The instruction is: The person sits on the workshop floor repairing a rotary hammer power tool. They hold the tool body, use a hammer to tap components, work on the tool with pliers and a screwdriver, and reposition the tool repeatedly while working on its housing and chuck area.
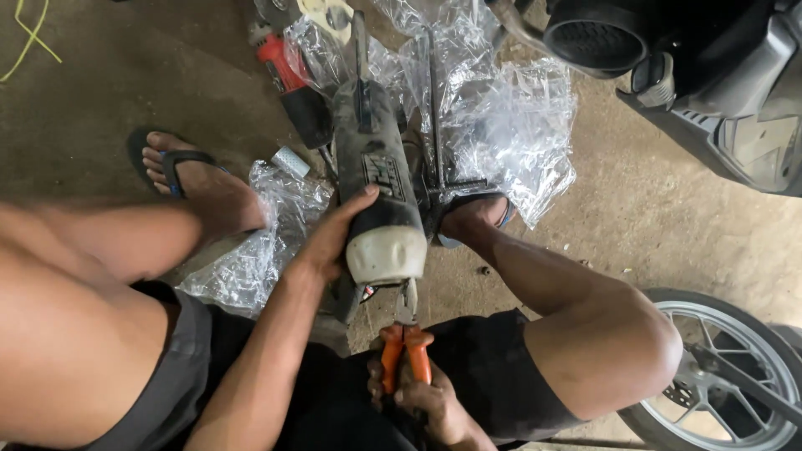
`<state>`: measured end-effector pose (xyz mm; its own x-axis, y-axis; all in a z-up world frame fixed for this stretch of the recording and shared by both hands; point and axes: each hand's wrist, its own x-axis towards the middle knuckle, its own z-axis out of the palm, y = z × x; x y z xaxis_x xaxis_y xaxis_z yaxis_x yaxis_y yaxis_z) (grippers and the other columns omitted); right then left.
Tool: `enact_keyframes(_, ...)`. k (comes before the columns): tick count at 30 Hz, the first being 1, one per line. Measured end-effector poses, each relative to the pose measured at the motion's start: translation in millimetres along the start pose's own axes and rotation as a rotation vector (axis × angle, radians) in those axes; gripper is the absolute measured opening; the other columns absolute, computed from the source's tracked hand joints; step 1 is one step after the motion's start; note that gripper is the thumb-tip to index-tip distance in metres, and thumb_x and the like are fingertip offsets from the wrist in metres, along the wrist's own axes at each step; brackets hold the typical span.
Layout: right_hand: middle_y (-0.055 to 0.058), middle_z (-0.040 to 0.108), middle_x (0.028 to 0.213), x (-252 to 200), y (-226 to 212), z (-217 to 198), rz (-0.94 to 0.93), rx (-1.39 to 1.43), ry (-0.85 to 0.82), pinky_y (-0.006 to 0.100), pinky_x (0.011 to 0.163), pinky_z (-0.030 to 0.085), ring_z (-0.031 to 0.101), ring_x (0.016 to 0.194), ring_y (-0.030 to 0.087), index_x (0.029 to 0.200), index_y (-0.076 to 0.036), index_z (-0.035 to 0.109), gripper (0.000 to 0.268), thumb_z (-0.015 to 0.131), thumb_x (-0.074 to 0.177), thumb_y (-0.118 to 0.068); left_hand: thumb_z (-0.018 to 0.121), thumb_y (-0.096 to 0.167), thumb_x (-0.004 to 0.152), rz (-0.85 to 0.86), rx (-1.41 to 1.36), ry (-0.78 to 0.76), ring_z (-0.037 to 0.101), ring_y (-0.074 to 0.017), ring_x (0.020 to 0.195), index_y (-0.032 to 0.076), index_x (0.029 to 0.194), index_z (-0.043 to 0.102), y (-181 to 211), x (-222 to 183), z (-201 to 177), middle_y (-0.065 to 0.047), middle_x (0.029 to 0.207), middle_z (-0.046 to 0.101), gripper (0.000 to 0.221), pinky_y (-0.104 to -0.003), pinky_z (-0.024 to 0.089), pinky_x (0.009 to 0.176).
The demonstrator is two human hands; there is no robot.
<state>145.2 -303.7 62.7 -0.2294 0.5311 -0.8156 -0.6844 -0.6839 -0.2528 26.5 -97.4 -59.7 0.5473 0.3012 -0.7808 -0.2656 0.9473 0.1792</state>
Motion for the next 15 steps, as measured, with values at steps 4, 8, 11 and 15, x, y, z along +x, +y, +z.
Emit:
enact_keyframes(4,0.022,0.058,0.119,-0.6,12.0,-18.2,-0.011,-0.182,-0.010,0.038,0.087,0.047,0.056,0.097,0.029,0.147,0.000,0.038,0.084,0.053,0.065,-0.004,0.064,0.052,0.070,-0.147,0.168,0.234,0.061,-0.0357,0.115,0.006,0.144,0.054,0.8,-9.9,7.6,-0.020,0.133,0.060,0.088,-0.050,0.052,0.087)
enact_keyframes(8,0.021,0.059,0.124,1.5,21.4,-29.0,0.021,-0.196,0.005,0.037,0.091,0.048,0.059,0.103,0.028,0.149,-0.001,0.037,0.084,0.051,0.066,0.000,0.066,0.046,0.070,-0.104,0.088,0.183,0.062,-0.0340,0.107,0.006,0.143,0.054,-12.0,0.2,-1.7,-0.019,0.126,0.062,0.084,-0.051,0.050,0.084)
enact_keyframes(11,0.022,0.062,0.118,0.7,23.6,-32.7,0.030,-0.198,0.040,0.038,0.086,0.050,0.061,0.097,0.029,0.146,-0.001,0.039,0.081,0.049,0.065,0.004,0.066,0.051,0.064,-0.120,0.132,0.196,0.060,-0.0418,0.121,0.010,0.153,0.042,-9.2,-2.1,2.7,-0.023,0.139,0.056,0.100,-0.059,0.052,0.091)
enact_keyframes(15,0.021,0.060,0.118,3.3,14.3,-22.7,-0.014,-0.191,-0.002,0.038,0.086,0.049,0.059,0.095,0.029,0.150,-0.004,0.034,0.087,0.049,0.064,0.003,0.065,0.055,0.060,-0.128,0.182,0.202,0.055,-0.0455,0.129,0.013,0.154,0.041,-7.9,0.5,1.3,-0.024,0.146,0.052,0.106,-0.064,0.049,0.094)
